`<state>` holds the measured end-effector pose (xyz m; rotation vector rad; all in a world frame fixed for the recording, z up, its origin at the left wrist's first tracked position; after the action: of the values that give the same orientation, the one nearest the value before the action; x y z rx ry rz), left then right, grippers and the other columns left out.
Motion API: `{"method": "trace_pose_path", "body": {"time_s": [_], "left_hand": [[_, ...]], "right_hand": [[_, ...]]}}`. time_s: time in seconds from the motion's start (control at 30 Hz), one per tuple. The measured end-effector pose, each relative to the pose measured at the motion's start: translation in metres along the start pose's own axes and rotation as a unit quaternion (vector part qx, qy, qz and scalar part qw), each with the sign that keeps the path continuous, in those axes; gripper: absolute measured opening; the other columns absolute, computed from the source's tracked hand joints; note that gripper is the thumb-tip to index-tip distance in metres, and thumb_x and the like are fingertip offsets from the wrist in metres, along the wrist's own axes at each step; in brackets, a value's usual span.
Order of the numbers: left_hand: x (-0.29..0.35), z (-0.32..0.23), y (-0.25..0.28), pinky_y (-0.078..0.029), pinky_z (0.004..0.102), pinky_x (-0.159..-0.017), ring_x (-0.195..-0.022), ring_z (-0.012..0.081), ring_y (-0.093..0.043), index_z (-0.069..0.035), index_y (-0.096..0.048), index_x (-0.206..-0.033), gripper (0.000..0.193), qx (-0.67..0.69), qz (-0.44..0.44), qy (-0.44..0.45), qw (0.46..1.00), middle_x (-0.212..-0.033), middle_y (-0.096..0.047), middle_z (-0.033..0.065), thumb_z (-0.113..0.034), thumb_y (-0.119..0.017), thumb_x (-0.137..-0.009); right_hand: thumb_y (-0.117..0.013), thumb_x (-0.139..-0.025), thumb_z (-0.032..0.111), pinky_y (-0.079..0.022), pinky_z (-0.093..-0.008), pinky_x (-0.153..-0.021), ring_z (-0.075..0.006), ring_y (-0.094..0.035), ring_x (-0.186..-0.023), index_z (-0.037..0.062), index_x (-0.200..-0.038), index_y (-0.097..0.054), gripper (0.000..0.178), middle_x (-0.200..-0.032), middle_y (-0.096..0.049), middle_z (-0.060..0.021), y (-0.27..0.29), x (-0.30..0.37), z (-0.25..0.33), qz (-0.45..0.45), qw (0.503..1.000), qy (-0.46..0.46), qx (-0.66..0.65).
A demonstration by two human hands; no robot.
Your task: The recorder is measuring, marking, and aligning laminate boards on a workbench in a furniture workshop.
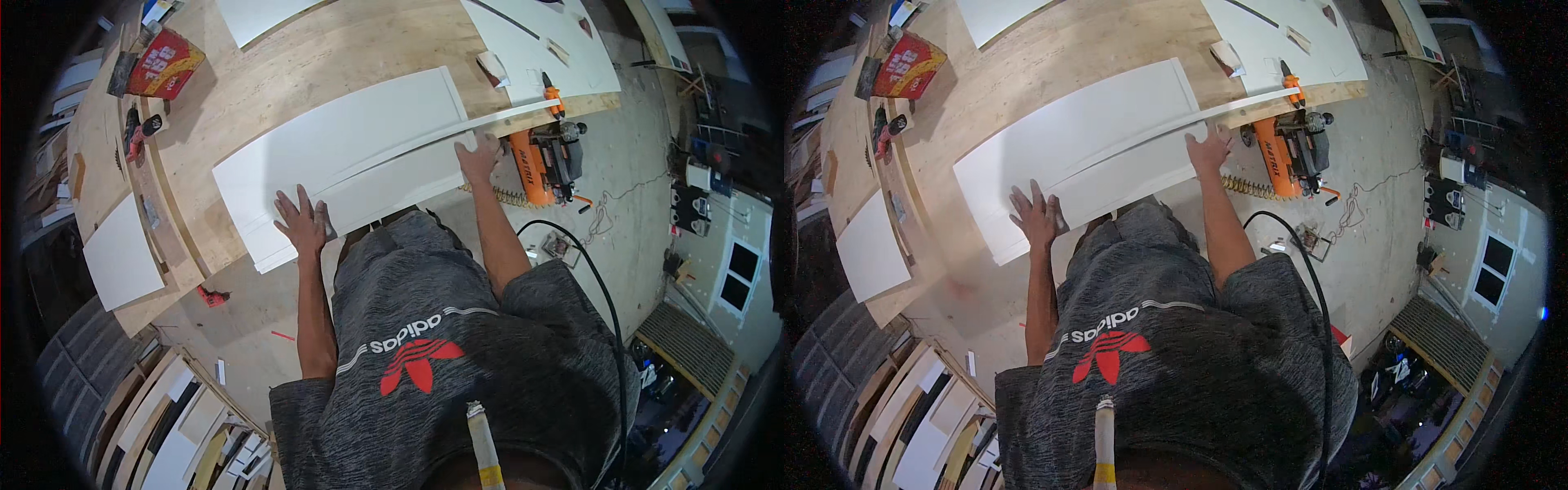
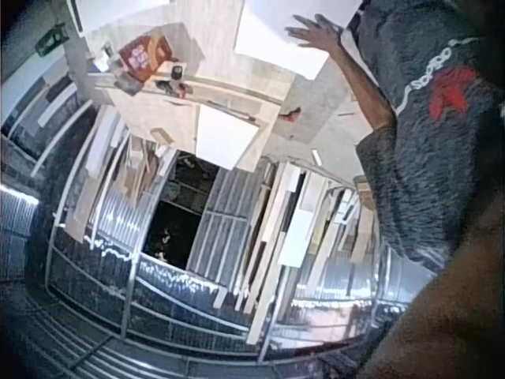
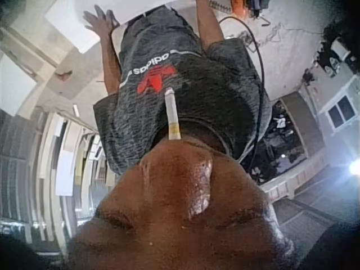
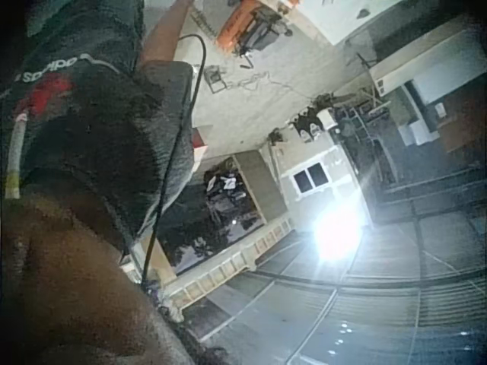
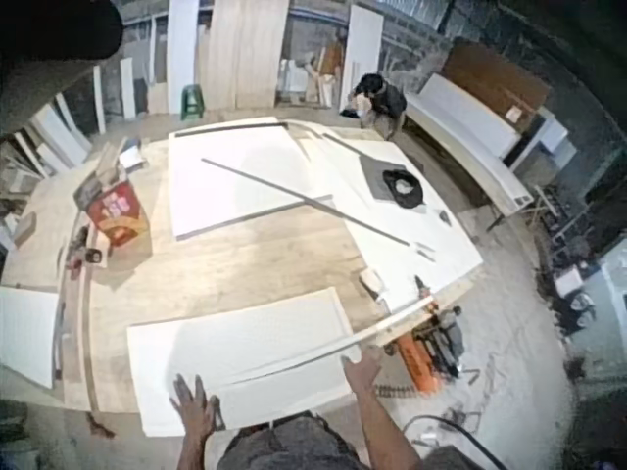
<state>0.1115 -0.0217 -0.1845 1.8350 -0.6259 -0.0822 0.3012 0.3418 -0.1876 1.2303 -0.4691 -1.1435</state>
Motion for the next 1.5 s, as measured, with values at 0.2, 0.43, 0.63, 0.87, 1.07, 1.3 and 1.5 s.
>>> {"method": "trace_pose_path", "body": {"time_s": [0.2, 0.43, 0.63, 0.87, 1.07, 1.3, 1.5], "left_hand": [[0.004, 0.008, -0.001, -0.006, 0.0694, -0.109, -0.147, 0.0395, -0.003, -0.024, -0.024, -0.153, 0.068, -0.013, 0.011, 0.009, 1.000, -0.160, -0.005, 0.0203, -0.050, -0.047, -0.095], [-0.007, -0.008, -0.002, -0.003, 0.0665, -0.111, -0.147, 0.0390, -0.004, -0.023, -0.024, -0.153, 0.070, -0.023, -0.013, 0.005, 1.000, -0.160, -0.005, 0.0199, -0.050, -0.049, -0.094], [-0.002, 0.003, -0.011, -0.003, 0.0644, -0.112, -0.148, 0.0368, -0.005, -0.023, -0.027, -0.153, 0.072, -0.028, -0.050, 0.021, 0.998, -0.161, -0.006, 0.0169, -0.052, -0.052, -0.091], [0.007, 0.018, -0.010, -0.005, 0.0665, -0.110, -0.147, 0.0380, -0.006, -0.022, -0.032, -0.151, 0.073, -0.011, -0.064, 0.011, 0.998, -0.159, -0.008, 0.0207, -0.054, -0.055, -0.089], [-0.007, 0.001, -0.012, -0.007, 0.0662, -0.110, -0.147, 0.0379, -0.006, -0.024, -0.034, -0.150, 0.073, 0.009, -0.056, -0.012, 0.998, -0.160, -0.008, 0.0200, -0.053, -0.057, -0.087], [-0.002, 0.028, 0.007, -0.015, 0.0587, -0.113, -0.144, 0.0368, -0.022, -0.017, -0.056, -0.134, 0.053, 0.060, -0.165, 0.039, 0.984, -0.154, -0.026, 0.0200, -0.031, -0.068, -0.084], [0.005, 0.111, 0.011, -0.034, 0.0423, -0.108, -0.129, 0.0375, -0.044, -0.004, -0.057, -0.129, 0.056, 0.202, -0.335, 0.224, 0.892, -0.139, -0.047, 0.0241, -0.017, -0.075, -0.078]], "right_hand": [[-0.074, -0.076, 0.035, -0.046, -0.0458, -0.089, -0.0328, -0.063, -0.101, 0.0051, -0.110, -0.069, 0.045, -0.101, -0.070, -0.0155, 0.003, -0.026, -0.027, 0.251, 0.945, -0.187, -0.090], [-0.061, -0.077, 0.024, -0.053, -0.0435, -0.081, -0.0355, -0.067, -0.096, 0.0105, -0.097, -0.072, 0.026, -0.093, -0.070, -0.0193, 0.046, -0.089, -0.172, 0.199, 0.957, -0.156, 0.141], [-0.059, -0.077, 0.027, -0.055, -0.0481, -0.067, -0.0335, -0.071, -0.080, 0.0036, -0.088, -0.074, 0.030, -0.086, -0.071, -0.0186, 0.180, -0.109, -0.184, -0.027, 0.900, -0.289, 0.326], [-0.053, -0.084, 0.022, -0.051, -0.0407, -0.077, -0.0339, -0.067, -0.085, 0.0105, -0.109, -0.071, 0.033, -0.094, -0.071, -0.0151, 0.104, -0.156, -0.054, 0.049, 0.976, -0.122, -0.172], [-0.061, -0.086, 0.041, -0.035, -0.0472, -0.106, -0.0361, -0.049, -0.124, 0.0228, -0.132, -0.058, 0.050, -0.134, -0.054, -0.0172, -0.007, -0.146, 0.103, 0.232, 0.938, 0.247, 0.075], [-0.062, -0.085, 0.052, -0.030, -0.0502, -0.110, -0.0400, -0.031, -0.138, 0.0230, -0.141, -0.048, 0.065, -0.149, -0.034, -0.0225, -0.038, -0.077, 0.040, 0.171, 0.967, 0.173, 0.081], [-0.068, -0.083, 0.048, -0.027, -0.0514, -0.112, -0.0464, -0.024, -0.139, 0.0150, -0.135, -0.056, 0.064, -0.148, -0.029, -0.0326, -0.019, -0.023, 0.026, 0.258, 0.959, 0.104, -0.057]]}}
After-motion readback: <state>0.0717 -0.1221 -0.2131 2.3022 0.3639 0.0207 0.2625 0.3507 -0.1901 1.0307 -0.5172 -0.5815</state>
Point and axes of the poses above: each hand's wrist, its own x-axis away from the middle knuckle, its own y-axis out of the back of the hand, z = x × y, the point moved 2 cm from there along -x, towards the middle knuckle
